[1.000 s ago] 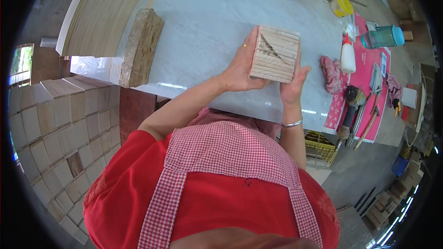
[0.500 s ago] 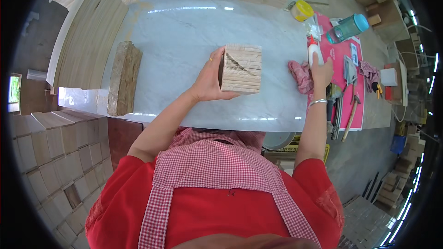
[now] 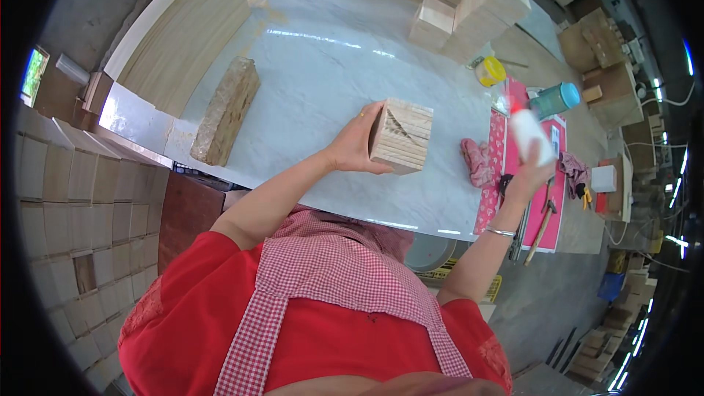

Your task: Assembling small wooden boxes by gluing and stapling wood pieces together.

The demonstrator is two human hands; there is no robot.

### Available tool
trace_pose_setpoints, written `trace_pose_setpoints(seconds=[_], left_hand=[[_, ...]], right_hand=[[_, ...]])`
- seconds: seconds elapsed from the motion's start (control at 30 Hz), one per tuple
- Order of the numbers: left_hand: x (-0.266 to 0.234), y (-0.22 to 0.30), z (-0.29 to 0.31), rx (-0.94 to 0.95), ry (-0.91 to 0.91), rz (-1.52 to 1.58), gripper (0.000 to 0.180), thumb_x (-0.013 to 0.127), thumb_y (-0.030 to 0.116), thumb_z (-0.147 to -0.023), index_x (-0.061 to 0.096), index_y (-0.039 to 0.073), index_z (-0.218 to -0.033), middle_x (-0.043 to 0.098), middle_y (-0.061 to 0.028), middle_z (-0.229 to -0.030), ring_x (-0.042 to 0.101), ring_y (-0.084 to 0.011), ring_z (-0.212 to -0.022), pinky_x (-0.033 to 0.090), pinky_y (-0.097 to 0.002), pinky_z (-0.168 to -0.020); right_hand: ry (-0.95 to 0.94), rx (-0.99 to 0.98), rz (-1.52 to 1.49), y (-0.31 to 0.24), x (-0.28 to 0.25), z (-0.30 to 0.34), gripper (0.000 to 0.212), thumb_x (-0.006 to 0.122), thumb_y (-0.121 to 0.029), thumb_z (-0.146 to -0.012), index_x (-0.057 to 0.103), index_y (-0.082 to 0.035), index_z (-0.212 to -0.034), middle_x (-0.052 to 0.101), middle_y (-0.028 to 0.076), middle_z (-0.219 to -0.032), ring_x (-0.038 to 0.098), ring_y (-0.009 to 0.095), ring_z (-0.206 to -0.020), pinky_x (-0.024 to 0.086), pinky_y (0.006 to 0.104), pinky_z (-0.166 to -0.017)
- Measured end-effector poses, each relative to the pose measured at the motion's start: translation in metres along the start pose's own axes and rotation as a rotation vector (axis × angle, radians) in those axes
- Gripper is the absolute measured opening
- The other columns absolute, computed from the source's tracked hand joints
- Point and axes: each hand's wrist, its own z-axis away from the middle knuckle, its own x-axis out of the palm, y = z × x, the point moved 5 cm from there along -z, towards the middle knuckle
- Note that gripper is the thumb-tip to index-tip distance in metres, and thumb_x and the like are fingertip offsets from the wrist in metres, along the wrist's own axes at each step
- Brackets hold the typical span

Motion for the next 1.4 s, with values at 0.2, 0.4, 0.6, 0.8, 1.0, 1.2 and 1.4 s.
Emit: trace_pose_setpoints(seconds=[0.2,0.4,0.6,0.8,1.0,1.2,1.4], left_hand=[[-0.001,-0.004,0.000,-0.020,0.008,-0.011,0.122,0.091,0.033,-0.056,0.019,0.002,-0.150,0.035,-0.0202,-0.143,0.036,-0.0347,-0.135,0.032,-0.0403,-0.113],[0.000,-0.005,-0.003,0.050,0.038,-0.033,0.121,0.091,0.035,-0.056,0.021,0.003,-0.149,0.036,-0.0204,-0.143,0.037,-0.0360,-0.134,0.032,-0.0410,-0.113],[0.000,-0.006,-0.004,0.048,0.045,-0.032,0.121,0.090,0.037,-0.056,0.021,0.003,-0.149,0.036,-0.0206,-0.143,0.037,-0.0370,-0.134,0.032,-0.0414,-0.112],[0.003,-0.008,-0.002,0.062,0.063,-0.072,0.123,0.090,0.043,-0.054,0.022,0.001,-0.148,0.037,-0.0217,-0.143,0.041,-0.0386,-0.131,0.036,-0.0428,-0.110],[0.002,-0.008,-0.002,0.051,0.067,-0.083,0.125,0.089,0.046,-0.052,0.023,0.001,-0.147,0.038,-0.0219,-0.143,0.042,-0.0393,-0.130,0.038,-0.0433,-0.108],[0.001,-0.007,-0.002,0.046,0.065,-0.087,0.124,0.089,0.045,-0.052,0.023,0.001,-0.147,0.037,-0.0217,-0.143,0.042,-0.0390,-0.130,0.038,-0.0433,-0.108],[0.001,-0.006,-0.002,0.050,0.059,-0.083,0.124,0.089,0.044,-0.052,0.023,0.002,-0.147,0.037,-0.0213,-0.143,0.042,-0.0387,-0.130,0.038,-0.0433,-0.108]], right_hand=[[-0.114,-0.085,-0.378,-0.055,0.009,0.031,0.058,0.077,-0.030,-0.082,0.051,0.002,-0.123,0.057,0.013,-0.115,0.059,0.022,-0.101,0.050,0.0343,-0.087],[-0.302,-0.149,-0.187,-0.083,0.038,0.056,0.054,0.079,-0.017,-0.076,0.053,0.000,-0.121,0.057,0.012,-0.115,0.057,0.022,-0.104,0.051,0.0350,-0.087],[-0.419,-0.372,0.021,-0.096,0.065,0.064,0.054,0.080,-0.016,-0.075,0.054,-0.001,-0.120,0.057,0.011,-0.115,0.057,0.019,-0.102,0.051,0.0333,-0.085],[-0.502,-0.149,-0.199,-0.086,0.086,0.069,0.053,0.081,-0.023,-0.077,0.055,-0.002,-0.118,0.058,0.010,-0.111,0.058,0.017,-0.096,0.050,0.0319,-0.082],[-0.539,-0.173,-0.166,-0.090,0.103,0.070,0.053,0.082,-0.026,-0.077,0.056,-0.002,-0.117,0.060,0.009,-0.106,0.059,0.017,-0.094,0.050,0.0315,-0.081],[-0.568,-0.218,-0.146,-0.093,0.109,0.070,0.051,0.082,-0.025,-0.078,0.056,-0.002,-0.116,0.061,0.008,-0.105,0.058,0.017,-0.094,0.050,0.0314,-0.080],[-0.592,-0.236,-0.163,-0.095,0.110,0.068,0.050,0.081,-0.024,-0.079,0.056,-0.002,-0.117,0.061,0.008,-0.104,0.058,0.017,-0.094,0.050,0.0312,-0.081]])
